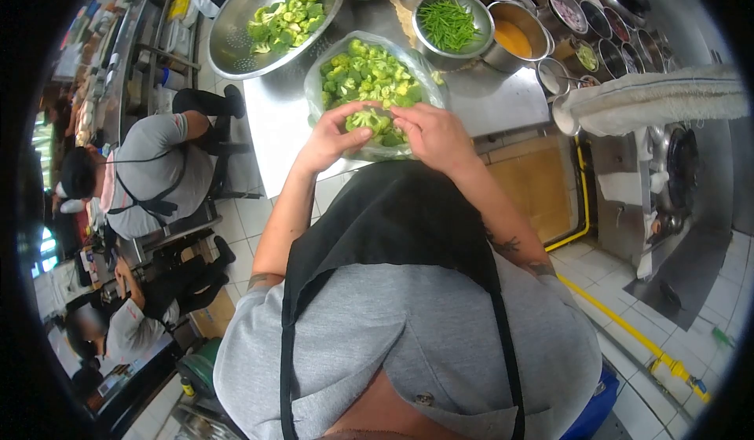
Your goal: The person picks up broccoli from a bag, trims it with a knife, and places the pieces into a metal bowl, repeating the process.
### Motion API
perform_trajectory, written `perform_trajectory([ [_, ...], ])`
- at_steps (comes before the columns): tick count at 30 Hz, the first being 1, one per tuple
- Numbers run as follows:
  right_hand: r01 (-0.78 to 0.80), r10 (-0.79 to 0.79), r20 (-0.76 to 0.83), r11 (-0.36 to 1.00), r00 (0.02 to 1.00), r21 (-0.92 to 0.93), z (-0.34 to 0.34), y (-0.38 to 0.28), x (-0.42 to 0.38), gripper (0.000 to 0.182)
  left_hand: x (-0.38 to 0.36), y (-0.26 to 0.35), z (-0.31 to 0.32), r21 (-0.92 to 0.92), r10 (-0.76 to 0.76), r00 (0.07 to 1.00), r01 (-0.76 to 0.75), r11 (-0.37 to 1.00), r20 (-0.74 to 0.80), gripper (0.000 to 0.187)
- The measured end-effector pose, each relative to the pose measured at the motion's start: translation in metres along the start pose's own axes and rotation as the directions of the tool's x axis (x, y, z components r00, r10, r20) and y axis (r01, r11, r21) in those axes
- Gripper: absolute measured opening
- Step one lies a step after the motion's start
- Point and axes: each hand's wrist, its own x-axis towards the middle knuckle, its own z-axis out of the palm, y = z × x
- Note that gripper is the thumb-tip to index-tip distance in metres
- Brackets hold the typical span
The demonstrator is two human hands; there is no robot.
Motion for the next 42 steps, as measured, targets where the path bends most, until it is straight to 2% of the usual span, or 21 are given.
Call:
perform_trajectory([
  [1, -0.004, 0.005, -0.024, 0.999, 1.000, 0.036, 0.002, 0.002, 0.000, 0.025, 0.002, -0.001, 0.007, -0.011, 0.051, 0.997, -0.052, 0.999, -0.057, 0.043],
  [2, -0.077, 0.078, -0.008, 0.993, 0.997, 0.087, 0.002, 0.005, 0.000, 0.025, 0.003, -0.002, 0.012, -0.019, 0.101, 0.988, -0.104, 0.994, -0.113, 0.044],
  [4, -0.223, 0.220, 0.033, 0.957, 0.975, 0.184, 0.001, 0.007, 0.001, 0.025, 0.006, -0.003, 0.008, 0.013, 0.097, 0.989, -0.096, 0.995, -0.115, 0.048],
  [5, -0.246, 0.242, 0.045, 0.947, 0.969, 0.207, 0.001, 0.009, 0.001, 0.026, 0.007, -0.004, 0.006, 0.028, 0.095, 0.989, -0.092, 0.995, -0.117, 0.050],
  [7, -0.293, 0.283, 0.073, 0.922, 0.956, 0.252, 0.004, 0.014, 0.000, 0.027, 0.008, -0.005, 0.007, -0.105, 0.044, 0.989, -0.059, 0.993, -0.142, 0.052],
  [8, -0.372, 0.349, 0.127, 0.882, 0.928, 0.290, 0.003, 0.016, -0.001, 0.027, 0.008, -0.006, 0.007, -0.171, 0.018, 0.988, -0.045, 0.984, -0.154, 0.053],
  [10, -0.524, 0.465, 0.242, 0.777, 0.851, 0.349, 0.003, 0.015, -0.001, 0.028, 0.008, -0.010, 0.010, -0.043, 0.117, 0.958, -0.133, 0.990, -0.262, 0.056],
  [11, -0.491, 0.444, 0.212, 0.809, 0.871, 0.324, 0.004, 0.016, -0.002, 0.029, 0.008, -0.011, 0.011, 0.025, 0.170, 0.936, -0.171, 0.985, -0.309, 0.058],
  [14, -0.397, 0.376, 0.130, 0.881, 0.918, 0.258, 0.009, 0.015, -0.004, 0.030, 0.009, -0.011, 0.009, 0.013, 0.167, 0.949, -0.170, 0.985, -0.269, 0.063],
  [17, -0.328, 0.317, 0.085, 0.919, 0.945, 0.219, 0.007, 0.007, -0.004, 0.028, 0.010, -0.013, 0.003, 0.231, 0.219, 0.952, -0.169, 0.958, -0.211, 0.059],
  [20, -0.293, 0.282, 0.082, 0.939, 0.956, 0.181, 0.005, 0.005, -0.003, 0.026, 0.002, 0.005, 0.013, -0.036, 0.065, 0.975, -0.074, 0.997, -0.213, 0.053],
  [23, -0.277, 0.264, 0.095, 0.946, 0.960, 0.166, 0.004, 0.003, -0.003, 0.025, 0.004, 0.000, 0.016, -0.032, 0.116, 0.962, -0.128, 0.991, -0.246, 0.050],
  [29, -0.284, 0.254, 0.158, 0.934, 0.954, 0.218, 0.008, -0.002, -0.006, 0.026, 0.007, -0.010, 0.008, 0.020, 0.090, 0.969, -0.088, 0.996, -0.230, 0.051],
  [32, -0.340, 0.303, 0.181, 0.910, 0.936, 0.236, 0.013, 0.003, -0.008, 0.027, 0.017, -0.020, 0.004, -0.094, 0.103, 0.919, -0.149, 0.984, -0.381, 0.048],
  [35, -0.398, 0.358, 0.206, 0.894, 0.911, 0.207, 0.014, 0.007, -0.011, 0.028, 0.027, 0.008, -0.039, 0.241, 0.144, 0.867, -0.029, 0.970, -0.476, 0.048],
  [36, -0.401, 0.361, 0.209, 0.894, 0.909, 0.201, 0.016, 0.012, -0.013, 0.028, 0.033, 0.026, -0.053, 0.304, 0.178, 0.841, -0.016, 0.952, -0.511, 0.050],
  [37, -0.403, 0.363, 0.212, 0.894, 0.907, 0.197, 0.017, 0.013, -0.013, 0.028, 0.040, 0.043, -0.071, 0.365, 0.213, 0.812, 0.001, 0.931, -0.544, 0.053],
  [39, -0.397, 0.362, 0.198, 0.899, 0.911, 0.185, 0.016, 0.010, -0.011, 0.028, 0.063, 0.060, -0.113, 0.630, 0.448, 0.693, 0.011, 0.777, -0.565, 0.062],
  [41, -0.372, 0.349, 0.156, 0.915, 0.924, 0.156, 0.015, 0.010, -0.012, 0.027, 0.072, 0.077, -0.114, 0.923, 0.727, 0.584, 0.113, 0.367, -0.360, 0.065],
  [42, -0.348, 0.333, 0.123, 0.928, 0.935, 0.132, 0.015, 0.012, -0.012, 0.026, 0.075, 0.082, -0.112, 0.975, 0.815, 0.541, 0.186, 0.122, -0.205, 0.067],
])
